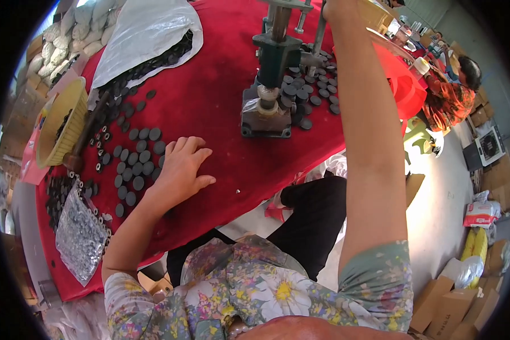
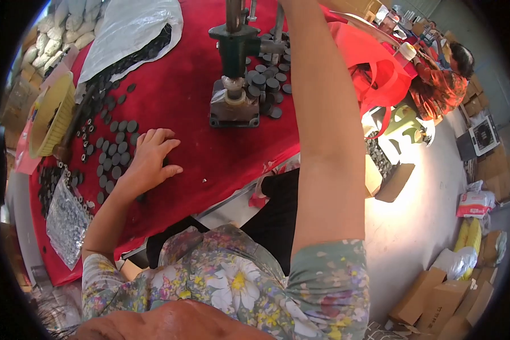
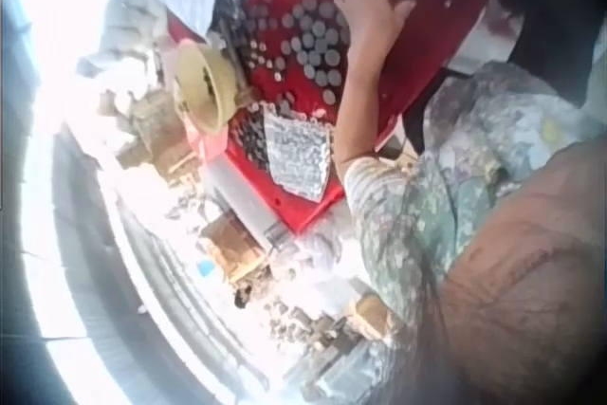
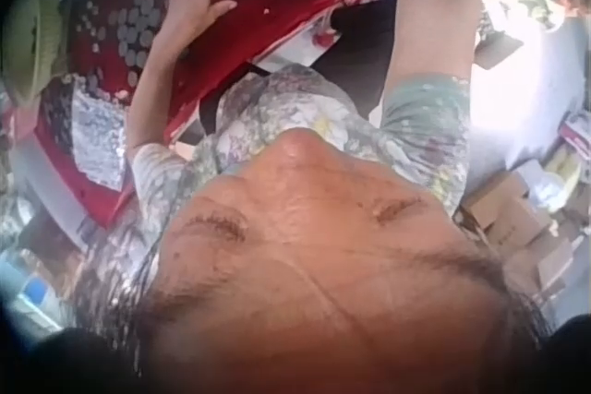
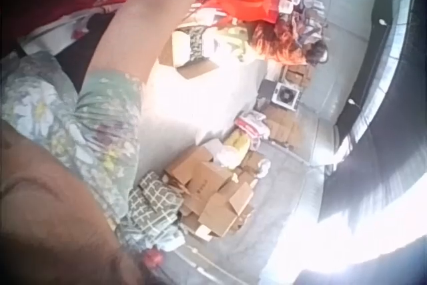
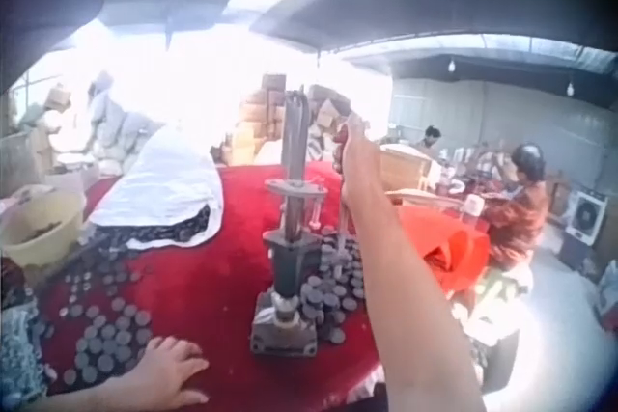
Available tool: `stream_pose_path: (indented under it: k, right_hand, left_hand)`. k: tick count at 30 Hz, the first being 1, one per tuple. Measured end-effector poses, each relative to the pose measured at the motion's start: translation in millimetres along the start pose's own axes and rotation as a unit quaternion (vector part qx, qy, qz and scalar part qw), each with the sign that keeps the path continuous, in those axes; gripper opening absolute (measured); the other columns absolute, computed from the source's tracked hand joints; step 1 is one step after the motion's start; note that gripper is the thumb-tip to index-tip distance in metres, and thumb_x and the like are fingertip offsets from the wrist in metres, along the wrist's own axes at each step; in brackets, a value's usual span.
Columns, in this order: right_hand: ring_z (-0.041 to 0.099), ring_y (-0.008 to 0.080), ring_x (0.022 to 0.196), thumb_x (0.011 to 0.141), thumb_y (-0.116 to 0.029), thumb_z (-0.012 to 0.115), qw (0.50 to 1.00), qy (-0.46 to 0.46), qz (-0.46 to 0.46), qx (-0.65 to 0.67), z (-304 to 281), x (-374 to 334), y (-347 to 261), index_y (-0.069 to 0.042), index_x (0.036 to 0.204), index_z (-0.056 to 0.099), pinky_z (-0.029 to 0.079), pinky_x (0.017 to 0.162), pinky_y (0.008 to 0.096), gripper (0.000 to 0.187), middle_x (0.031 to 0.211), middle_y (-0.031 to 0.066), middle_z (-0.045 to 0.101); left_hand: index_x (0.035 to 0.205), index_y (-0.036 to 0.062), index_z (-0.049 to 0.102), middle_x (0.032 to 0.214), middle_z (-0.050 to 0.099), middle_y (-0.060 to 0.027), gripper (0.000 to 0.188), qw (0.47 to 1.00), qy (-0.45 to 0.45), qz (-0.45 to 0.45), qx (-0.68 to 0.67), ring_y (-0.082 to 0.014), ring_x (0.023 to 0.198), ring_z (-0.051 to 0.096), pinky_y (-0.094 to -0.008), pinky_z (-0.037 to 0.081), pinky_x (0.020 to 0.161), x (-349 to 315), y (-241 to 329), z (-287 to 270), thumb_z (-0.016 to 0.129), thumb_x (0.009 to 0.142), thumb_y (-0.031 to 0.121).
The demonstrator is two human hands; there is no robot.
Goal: The person assembles small circular plastic components and metal washers into finished assemblies using a manual press machine.
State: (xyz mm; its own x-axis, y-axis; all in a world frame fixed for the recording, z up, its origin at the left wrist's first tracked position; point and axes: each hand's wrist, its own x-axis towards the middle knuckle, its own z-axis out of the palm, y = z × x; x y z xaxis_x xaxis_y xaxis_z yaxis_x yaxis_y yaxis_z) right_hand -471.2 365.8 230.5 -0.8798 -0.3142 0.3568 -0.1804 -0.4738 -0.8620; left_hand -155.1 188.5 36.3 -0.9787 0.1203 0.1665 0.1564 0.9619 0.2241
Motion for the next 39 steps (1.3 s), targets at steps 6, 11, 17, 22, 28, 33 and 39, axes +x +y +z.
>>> stream_pose_path:
  k: [6,11,17,22,28,33,39]
  right_hand:
    - [0.051,0.0218,0.074,0.094,-0.029,0.047,0.919,0.084,-0.272,-0.273,-49,-35,70,-0.003,0.099,0.056,0.04,0.069,0.0338,0.027,0.086,0.0093,0.053]
    - [0.043,0.0378,0.124,0.075,-0.041,0.07,0.837,0.033,-0.146,-0.526,-106,-180,179,-0.004,0.13,0.05,0.031,0.103,0.0493,0.069,0.132,0.0218,0.048]
    - [0.034,0.0359,0.132,0.075,-0.046,0.07,0.751,0.001,-0.16,-0.64,-41,-182,199,-0.008,0.125,0.056,0.024,0.104,0.0524,0.064,0.142,0.0191,0.039]
    - [0.044,0.0306,0.125,0.08,-0.039,0.067,0.779,-0.033,-0.13,-0.612,-76,-140,219,-0.009,0.116,0.062,0.029,0.1,0.048,0.047,0.132,0.0153,0.051]
    - [0.049,0.027,0.121,0.087,-0.026,0.061,0.716,0.004,-0.133,-0.686,-110,-120,187,-0.015,0.118,0.062,0.033,0.095,0.0474,0.033,0.127,0.0107,0.055]
    - [0.038,0.033,0.131,0.087,-0.029,0.061,0.68,-0.022,-0.149,-0.717,-114,-205,185,-0.022,0.134,0.049,0.03,0.1,0.0525,0.049,0.141,0.0131,0.043]
    - [0.03,0.0338,0.136,0.088,-0.035,0.059,0.642,-0.108,-0.134,-0.747,-125,-150,200,-0.028,0.14,0.044,0.027,0.102,0.0562,0.054,0.146,0.0124,0.036]
  left_hand:
    - [0.114,0.0019,0.059,0.127,0.05,-0.0146,0.055,0.997,0.077,-0.02,-0.01,-0.0326,0.117,0.045,-0.0447,0.032,0.1,-30,-17,16,0.078,0.067,0.024]
    - [0.11,0.0012,0.062,0.126,0.051,-0.0142,0.05,0.99,0.127,-0.004,-0.055,-0.0313,0.115,0.046,-0.0448,0.033,0.098,-23,-17,27,0.079,0.067,0.022]
    - [0.107,0.0003,0.062,0.125,0.052,-0.0143,0.047,0.99,0.118,-0.019,-0.071,-0.0315,0.114,0.047,-0.0446,0.033,0.098,-29,-25,31,0.078,0.067,0.02]
    - [0.105,-0.0006,0.063,0.124,0.052,-0.0144,0.045,0.99,0.125,-0.012,-0.066,-0.0319,0.114,0.047,-0.0451,0.033,0.098,-27,-22,31,0.077,0.068,0.018]
    - [0.105,-0.0006,0.062,0.124,0.053,-0.0153,0.044,0.992,0.111,-0.01,-0.063,-0.0328,0.113,0.048,-0.0446,0.033,0.098,-28,-23,33,0.075,0.067,0.018]
    - [0.104,-0.0008,0.063,0.122,0.053,-0.0145,0.045,0.992,0.105,-0.01,-0.066,-0.0323,0.112,0.048,-0.0459,0.032,0.099,-26,-20,28,0.078,0.066,0.018]
    - [0.104,-0.0001,0.063,0.121,0.054,-0.0138,0.046,0.994,0.079,-0.024,-0.071,-0.0326,0.111,0.048,-0.0469,0.031,0.099,-22,-17,25,0.078,0.065,0.018]
